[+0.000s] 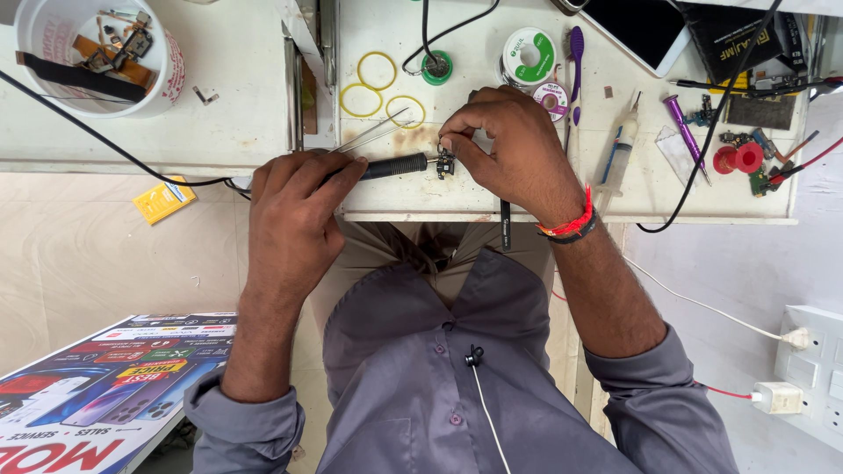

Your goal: The person uses a soldering iron and tweezers to work on a small electronic component on a cluttered workbench. They apply heat to specific points, adjust the component with tweezers, and use a syringe to apply a substance to the component.

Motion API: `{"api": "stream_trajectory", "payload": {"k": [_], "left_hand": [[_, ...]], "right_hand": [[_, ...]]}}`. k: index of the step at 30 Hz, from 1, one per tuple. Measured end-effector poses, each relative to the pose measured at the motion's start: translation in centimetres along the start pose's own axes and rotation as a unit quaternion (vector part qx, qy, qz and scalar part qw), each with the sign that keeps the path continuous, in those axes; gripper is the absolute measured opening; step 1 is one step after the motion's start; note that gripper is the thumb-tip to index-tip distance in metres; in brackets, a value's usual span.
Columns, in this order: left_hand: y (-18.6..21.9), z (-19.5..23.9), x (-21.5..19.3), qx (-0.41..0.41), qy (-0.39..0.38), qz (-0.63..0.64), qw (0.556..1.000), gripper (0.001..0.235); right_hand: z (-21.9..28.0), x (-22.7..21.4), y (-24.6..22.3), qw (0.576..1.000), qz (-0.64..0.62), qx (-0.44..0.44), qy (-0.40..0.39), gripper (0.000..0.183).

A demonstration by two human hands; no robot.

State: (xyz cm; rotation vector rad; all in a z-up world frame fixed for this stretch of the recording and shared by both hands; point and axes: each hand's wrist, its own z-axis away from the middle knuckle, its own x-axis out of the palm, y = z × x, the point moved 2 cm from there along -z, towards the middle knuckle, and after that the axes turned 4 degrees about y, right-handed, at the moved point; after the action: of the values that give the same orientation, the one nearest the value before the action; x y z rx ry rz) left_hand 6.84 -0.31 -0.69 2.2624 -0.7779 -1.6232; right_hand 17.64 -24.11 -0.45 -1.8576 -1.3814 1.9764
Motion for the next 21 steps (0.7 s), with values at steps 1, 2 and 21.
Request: {"api": "stream_trajectory", "payload": {"k": [1,2,21], "left_hand": [[0.0,-0.1,0.1,0.001,0.001,0.008,1.0,0.057],[0.1,-0.1,0.2,0.003,0.002,0.017,1.0,0.057],[0.2,-1.2,0.1,0.011,0.042,0.063,0.997,0.052]], "right_hand": [[0.0,0.0,0.0,1.0,-0.002,-0.002,0.004,0.004],[0.1,-0.1,-0.1,1.0,-0.005,-0.004,0.008,0.004],[7.8,-5.6,-1.1,0.979,-0.044,0.084,0.18,0.011]]}}
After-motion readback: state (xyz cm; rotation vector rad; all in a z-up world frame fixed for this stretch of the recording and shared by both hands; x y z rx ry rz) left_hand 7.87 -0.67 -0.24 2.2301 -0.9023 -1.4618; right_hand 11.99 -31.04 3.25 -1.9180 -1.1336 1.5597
